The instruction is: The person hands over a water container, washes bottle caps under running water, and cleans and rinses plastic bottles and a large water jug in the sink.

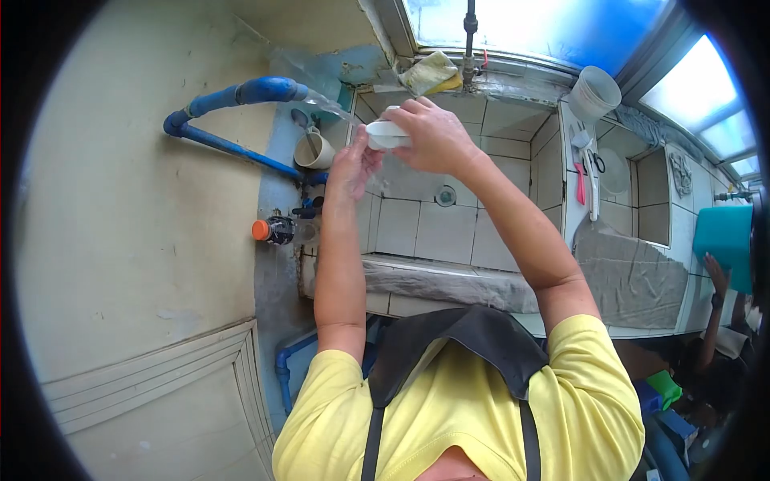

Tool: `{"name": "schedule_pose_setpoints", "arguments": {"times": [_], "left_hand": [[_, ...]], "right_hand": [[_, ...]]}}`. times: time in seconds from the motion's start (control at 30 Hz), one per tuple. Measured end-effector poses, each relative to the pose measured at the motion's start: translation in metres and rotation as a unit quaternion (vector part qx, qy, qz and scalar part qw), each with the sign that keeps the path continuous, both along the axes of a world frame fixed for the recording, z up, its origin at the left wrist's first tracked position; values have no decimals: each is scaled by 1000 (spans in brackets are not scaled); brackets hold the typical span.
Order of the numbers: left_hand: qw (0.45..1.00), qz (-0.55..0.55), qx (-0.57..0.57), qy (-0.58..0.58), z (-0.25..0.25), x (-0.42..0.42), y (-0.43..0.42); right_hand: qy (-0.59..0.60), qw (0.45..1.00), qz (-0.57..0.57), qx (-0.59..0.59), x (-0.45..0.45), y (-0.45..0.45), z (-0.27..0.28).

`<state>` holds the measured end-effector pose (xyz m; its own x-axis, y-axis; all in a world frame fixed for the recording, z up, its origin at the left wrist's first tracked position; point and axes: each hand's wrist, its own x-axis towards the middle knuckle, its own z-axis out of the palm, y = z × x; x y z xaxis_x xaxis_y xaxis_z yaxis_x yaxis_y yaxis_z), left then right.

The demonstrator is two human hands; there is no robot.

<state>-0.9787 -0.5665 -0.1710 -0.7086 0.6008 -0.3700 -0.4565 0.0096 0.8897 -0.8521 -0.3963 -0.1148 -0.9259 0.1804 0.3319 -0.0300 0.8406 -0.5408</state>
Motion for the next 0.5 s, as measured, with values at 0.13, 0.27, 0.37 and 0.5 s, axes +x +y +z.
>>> {"name": "schedule_pose_setpoints", "arguments": {"times": [0.13, 0.27, 0.37, 0.5], "left_hand": [[995, -29, -62, 74, 9, -11, -1], [989, -63, -48, 123, -8, -15, -6], [993, -65, -24, 97, -3, -9, -4], [994, -72, -11, 83, -6, -13, -5]], "right_hand": [[75, 996, -9, 44, -1, -5, -5], [-75, 996, 17, 39, 3, -4, -1], [75, 993, -61, -70, 1, -5, -13], [-82, 995, 19, -57, 4, 3, -18]]}}
